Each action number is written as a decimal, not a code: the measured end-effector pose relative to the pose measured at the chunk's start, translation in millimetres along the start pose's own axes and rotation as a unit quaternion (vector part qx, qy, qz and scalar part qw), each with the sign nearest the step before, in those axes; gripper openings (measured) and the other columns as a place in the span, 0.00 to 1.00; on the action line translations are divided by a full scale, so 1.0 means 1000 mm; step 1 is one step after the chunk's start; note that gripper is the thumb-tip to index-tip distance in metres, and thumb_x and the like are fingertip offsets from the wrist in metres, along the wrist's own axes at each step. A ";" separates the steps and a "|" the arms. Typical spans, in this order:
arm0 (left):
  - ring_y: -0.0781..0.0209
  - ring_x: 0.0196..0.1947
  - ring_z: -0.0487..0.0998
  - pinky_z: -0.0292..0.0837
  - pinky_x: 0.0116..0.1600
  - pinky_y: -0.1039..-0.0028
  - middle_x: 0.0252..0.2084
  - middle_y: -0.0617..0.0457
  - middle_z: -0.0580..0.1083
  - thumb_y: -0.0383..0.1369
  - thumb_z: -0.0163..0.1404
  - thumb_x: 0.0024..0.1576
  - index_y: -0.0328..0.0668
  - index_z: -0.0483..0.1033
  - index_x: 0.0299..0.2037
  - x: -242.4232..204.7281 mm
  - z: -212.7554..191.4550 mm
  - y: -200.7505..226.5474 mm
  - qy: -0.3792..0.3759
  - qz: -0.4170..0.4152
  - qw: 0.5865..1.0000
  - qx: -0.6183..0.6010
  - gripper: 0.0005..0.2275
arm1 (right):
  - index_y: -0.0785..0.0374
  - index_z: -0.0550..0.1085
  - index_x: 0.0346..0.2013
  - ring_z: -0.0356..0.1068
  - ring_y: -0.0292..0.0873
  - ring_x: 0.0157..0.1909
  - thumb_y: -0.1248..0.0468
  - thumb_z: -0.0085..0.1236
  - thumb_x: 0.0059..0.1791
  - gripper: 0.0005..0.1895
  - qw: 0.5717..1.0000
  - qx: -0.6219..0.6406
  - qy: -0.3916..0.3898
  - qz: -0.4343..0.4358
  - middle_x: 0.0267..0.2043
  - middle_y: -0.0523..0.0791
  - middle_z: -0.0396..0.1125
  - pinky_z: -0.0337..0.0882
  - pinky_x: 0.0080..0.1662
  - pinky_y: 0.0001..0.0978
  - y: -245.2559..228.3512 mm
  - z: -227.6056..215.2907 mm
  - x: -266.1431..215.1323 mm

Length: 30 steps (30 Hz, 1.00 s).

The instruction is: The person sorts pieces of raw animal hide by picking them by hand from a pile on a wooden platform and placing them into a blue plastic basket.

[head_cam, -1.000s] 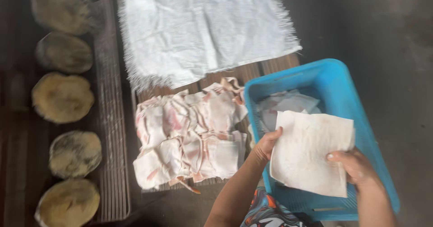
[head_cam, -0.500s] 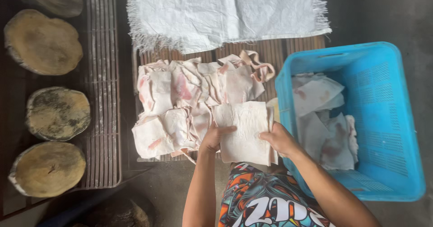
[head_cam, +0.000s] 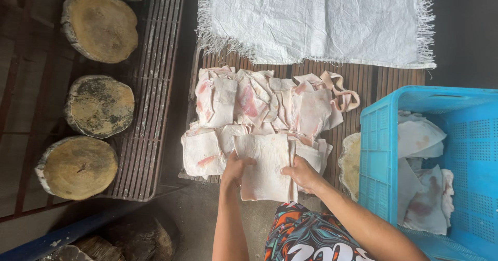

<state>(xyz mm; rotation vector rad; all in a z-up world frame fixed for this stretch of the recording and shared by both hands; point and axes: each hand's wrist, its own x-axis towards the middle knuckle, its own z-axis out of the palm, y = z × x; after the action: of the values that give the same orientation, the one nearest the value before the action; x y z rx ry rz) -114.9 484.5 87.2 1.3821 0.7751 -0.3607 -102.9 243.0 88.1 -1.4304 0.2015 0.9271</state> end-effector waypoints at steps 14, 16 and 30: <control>0.50 0.35 0.80 0.77 0.38 0.64 0.42 0.38 0.79 0.20 0.53 0.44 0.27 0.74 0.52 0.055 -0.056 0.056 0.078 0.062 0.995 0.010 0.22 | 0.78 0.71 0.50 0.71 0.48 0.44 0.69 0.57 0.47 0.19 0.987 -0.151 0.061 -0.008 0.42 0.56 0.70 0.72 0.47 0.42 -0.072 0.058 0.082; 0.53 0.35 0.81 0.78 0.40 0.65 0.40 0.42 0.80 0.20 0.51 0.43 0.30 0.75 0.51 0.065 -0.073 0.090 0.115 0.112 0.986 0.046 0.22 | 0.72 0.64 0.57 0.72 0.47 0.47 0.69 0.57 0.44 0.27 0.996 -0.077 0.042 -0.030 0.45 0.54 0.69 0.74 0.50 0.39 -0.096 0.078 0.114; 0.46 0.42 0.82 0.77 0.49 0.63 0.44 0.35 0.80 0.29 0.57 0.52 0.26 0.79 0.53 0.171 -0.106 0.061 0.371 0.268 0.836 0.302 0.19 | 0.68 0.61 0.70 0.72 0.47 0.50 0.63 0.59 0.51 0.34 0.974 -0.113 0.024 -0.192 0.55 0.55 0.71 0.70 0.50 0.40 -0.026 0.099 0.228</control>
<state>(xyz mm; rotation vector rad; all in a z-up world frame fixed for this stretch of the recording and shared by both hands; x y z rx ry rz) 16.6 632.8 17.5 2.3230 0.8758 0.4617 23.0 431.4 -18.0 -1.6300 -0.1492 0.6101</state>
